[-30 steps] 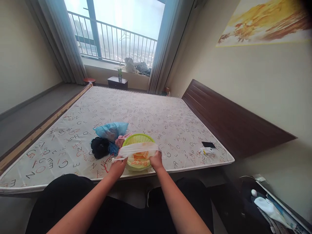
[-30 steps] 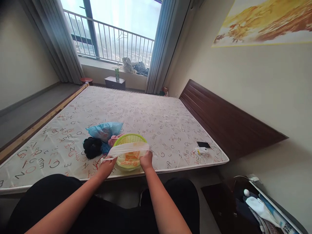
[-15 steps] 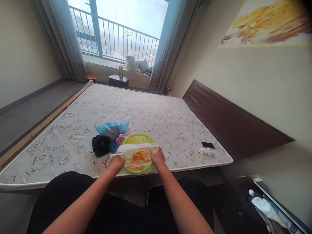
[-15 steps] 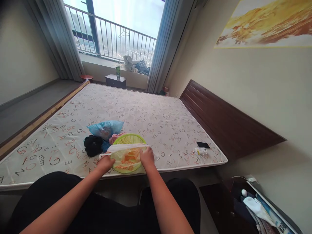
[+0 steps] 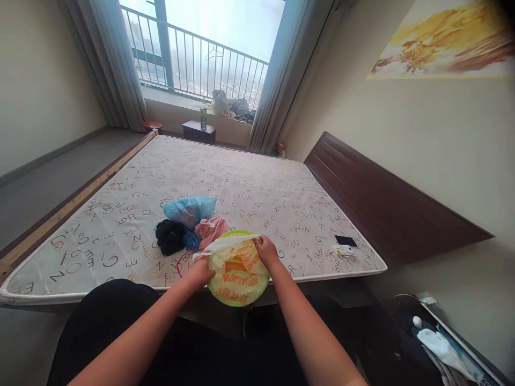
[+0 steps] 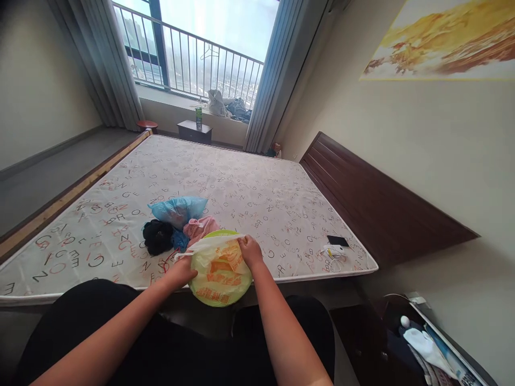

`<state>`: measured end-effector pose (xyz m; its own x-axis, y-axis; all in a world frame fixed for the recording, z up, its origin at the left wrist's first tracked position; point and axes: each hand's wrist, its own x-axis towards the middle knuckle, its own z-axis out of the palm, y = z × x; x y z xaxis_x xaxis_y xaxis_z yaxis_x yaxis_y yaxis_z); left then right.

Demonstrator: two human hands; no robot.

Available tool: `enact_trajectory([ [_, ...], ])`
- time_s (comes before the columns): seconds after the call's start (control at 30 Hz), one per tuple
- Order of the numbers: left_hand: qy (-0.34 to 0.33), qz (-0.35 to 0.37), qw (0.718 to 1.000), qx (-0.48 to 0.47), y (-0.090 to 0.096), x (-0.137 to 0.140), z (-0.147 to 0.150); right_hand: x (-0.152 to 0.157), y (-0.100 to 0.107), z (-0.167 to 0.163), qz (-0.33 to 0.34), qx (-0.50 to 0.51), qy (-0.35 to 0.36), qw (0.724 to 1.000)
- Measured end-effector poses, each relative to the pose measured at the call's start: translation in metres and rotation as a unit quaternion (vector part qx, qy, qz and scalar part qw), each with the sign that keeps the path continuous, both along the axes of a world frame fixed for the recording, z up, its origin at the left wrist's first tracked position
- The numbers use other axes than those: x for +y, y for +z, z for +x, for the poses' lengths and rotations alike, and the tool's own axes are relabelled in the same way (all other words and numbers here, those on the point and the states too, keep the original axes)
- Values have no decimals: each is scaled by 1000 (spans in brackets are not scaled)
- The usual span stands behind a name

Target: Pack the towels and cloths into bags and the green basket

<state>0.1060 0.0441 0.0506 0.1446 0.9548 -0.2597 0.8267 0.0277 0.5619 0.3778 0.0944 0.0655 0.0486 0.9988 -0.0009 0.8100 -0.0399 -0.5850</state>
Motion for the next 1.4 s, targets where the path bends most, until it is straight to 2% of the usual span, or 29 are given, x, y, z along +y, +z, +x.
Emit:
enact_trajectory([
  [0.17,48,18,998,44,10,-6,-2,-13,3,-13,32,-15,40,999],
  [0.3,55,91,994,5,11,-9,-3,-18,13,-24,16,-15,105,994],
  [0.4,66,97,993,-29,6,-5,-4,-15,19,-29,6,-15,138,990],
  [0.53,49,78,990,-104,-4,8,-6,-9,14,-21,0,20,104,994],
  [0.63,40,12,991,-129,-8,16,-6,-7,-1,-4,-16,100,56,993],
  [0.7,44,-12,990,-131,-9,19,-6,-9,-13,8,-51,170,35,984],
  [0.77,42,-6,989,-142,-10,19,-5,-15,-23,17,-82,235,32,968],
  [0.83,34,3,987,-159,-12,18,-4,-23,-30,23,-82,280,31,956],
  [1.0,28,44,980,-192,-15,18,0,-39,-38,24,-50,295,-21,954],
  [1.07,38,22,977,-208,-15,19,0,-41,-39,23,-87,325,-33,941],
  [1.17,42,-55,972,-226,-16,20,-1,-41,-40,25,-168,394,-25,903],
  [1.23,35,-85,967,-239,-18,21,-1,-40,-40,27,-195,426,-16,883],
  [1.3,35,-110,961,-251,-19,20,0,-40,-42,30,-206,441,-13,874],
  [1.4,65,-193,940,-272,-19,15,1,-41,-47,32,-208,434,-21,876],
])
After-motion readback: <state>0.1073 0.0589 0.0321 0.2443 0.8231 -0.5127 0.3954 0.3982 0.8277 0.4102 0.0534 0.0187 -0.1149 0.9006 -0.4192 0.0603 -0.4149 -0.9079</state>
